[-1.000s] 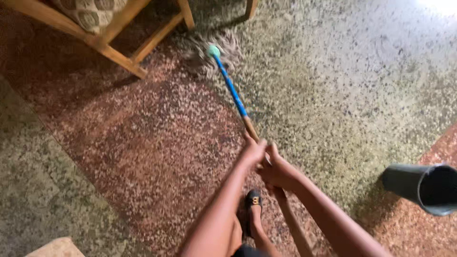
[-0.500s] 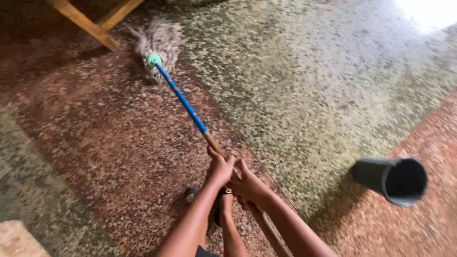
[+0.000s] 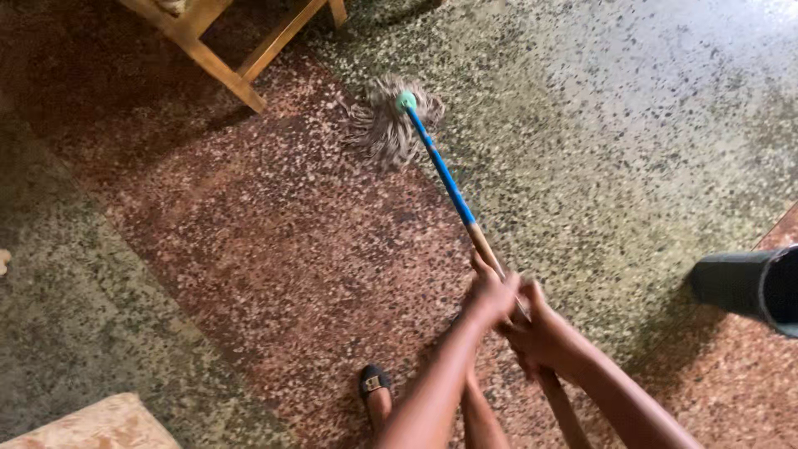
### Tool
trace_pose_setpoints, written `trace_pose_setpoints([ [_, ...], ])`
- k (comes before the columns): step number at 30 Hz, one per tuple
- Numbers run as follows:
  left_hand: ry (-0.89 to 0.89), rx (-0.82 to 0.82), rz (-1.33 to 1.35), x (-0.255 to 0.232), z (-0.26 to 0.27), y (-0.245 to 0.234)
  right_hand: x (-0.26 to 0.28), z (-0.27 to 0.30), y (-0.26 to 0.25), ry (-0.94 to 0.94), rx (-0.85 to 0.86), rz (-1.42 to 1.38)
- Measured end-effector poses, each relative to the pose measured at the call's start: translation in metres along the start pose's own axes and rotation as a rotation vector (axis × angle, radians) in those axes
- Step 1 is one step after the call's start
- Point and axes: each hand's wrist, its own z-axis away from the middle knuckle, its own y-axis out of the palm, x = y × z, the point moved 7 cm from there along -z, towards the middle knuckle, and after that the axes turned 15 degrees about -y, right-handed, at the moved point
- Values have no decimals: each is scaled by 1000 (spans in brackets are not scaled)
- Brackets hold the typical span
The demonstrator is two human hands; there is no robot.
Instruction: The person mops the floor by dipping a mop into a bucket of water, wringing it out by hand, and then pushing it across the surface. They navigate around furniture while mopping several sections of the floor.
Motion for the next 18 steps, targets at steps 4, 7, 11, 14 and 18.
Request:
trace_pose_setpoints([
  [4, 8, 0, 108, 25, -60, -73, 57, -44, 66, -166, 46, 12],
  [7, -51, 26, 195, 26, -81, -133, 88, -54, 109, -215, 121, -129],
  [11, -67, -78, 25, 44, -68, -184, 88, -43, 153, -65, 156, -248],
  [14, -153, -8, -12, 87, -17, -156, 39, -20, 165, -28, 166, -333],
  [18, -267, 114, -65, 118, 71, -87, -36, 38, 145, -71, 134, -473],
])
